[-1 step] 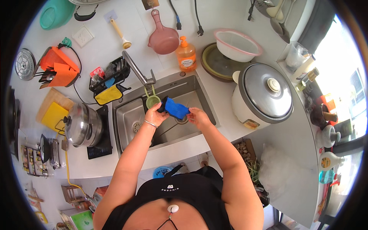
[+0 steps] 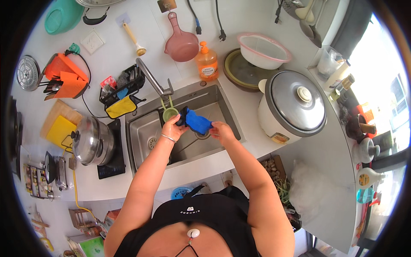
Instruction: The person wipes a table, a wooden cutting board, and the lid of a rice cooker using a cloth, moving bowls of peppers and other food items aside to clear the surfaces.
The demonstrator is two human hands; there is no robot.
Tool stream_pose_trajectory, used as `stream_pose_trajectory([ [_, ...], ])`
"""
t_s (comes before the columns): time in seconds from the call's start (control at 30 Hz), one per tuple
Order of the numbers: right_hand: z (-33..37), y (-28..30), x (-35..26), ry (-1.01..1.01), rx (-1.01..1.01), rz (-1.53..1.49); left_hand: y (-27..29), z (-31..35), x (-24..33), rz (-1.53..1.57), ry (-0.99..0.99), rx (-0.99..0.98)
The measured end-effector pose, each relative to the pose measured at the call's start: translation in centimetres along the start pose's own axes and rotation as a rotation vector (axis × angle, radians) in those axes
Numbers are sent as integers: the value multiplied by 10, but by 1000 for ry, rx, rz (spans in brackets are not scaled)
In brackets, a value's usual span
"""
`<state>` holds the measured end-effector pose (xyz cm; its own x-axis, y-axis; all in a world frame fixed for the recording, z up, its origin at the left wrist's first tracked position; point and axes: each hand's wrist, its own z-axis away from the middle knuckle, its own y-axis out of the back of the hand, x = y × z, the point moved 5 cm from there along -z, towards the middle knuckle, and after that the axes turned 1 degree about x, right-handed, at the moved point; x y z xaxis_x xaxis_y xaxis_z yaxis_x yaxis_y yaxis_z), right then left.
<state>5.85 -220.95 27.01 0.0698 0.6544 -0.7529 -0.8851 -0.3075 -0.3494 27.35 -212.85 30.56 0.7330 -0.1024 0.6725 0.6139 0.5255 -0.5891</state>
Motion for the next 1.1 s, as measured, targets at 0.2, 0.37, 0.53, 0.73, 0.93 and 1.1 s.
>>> stream_pose_trajectory([
  [0.2,13,13,-9,682,212,413,-42,-20,11,-687,-395,16],
  [0.37,38,-15,6,175,-160,-213,-144,20,-20,-1384,-463,-385],
  [0.53,58,24,20,321,-71,-628,-245,112,-69,-1613,-553,-857],
  [0.73,210,72,-104,711,-376,-484,-315,164,-48,-1184,-1078,-870],
  [0.93,296,191,-165,1283,579,-287,-402,98,-77,-1382,-1348,-913],
  [1.1,228,216,-201,919,967,1274,-445,32,-138,-1824,-1263,-741],
])
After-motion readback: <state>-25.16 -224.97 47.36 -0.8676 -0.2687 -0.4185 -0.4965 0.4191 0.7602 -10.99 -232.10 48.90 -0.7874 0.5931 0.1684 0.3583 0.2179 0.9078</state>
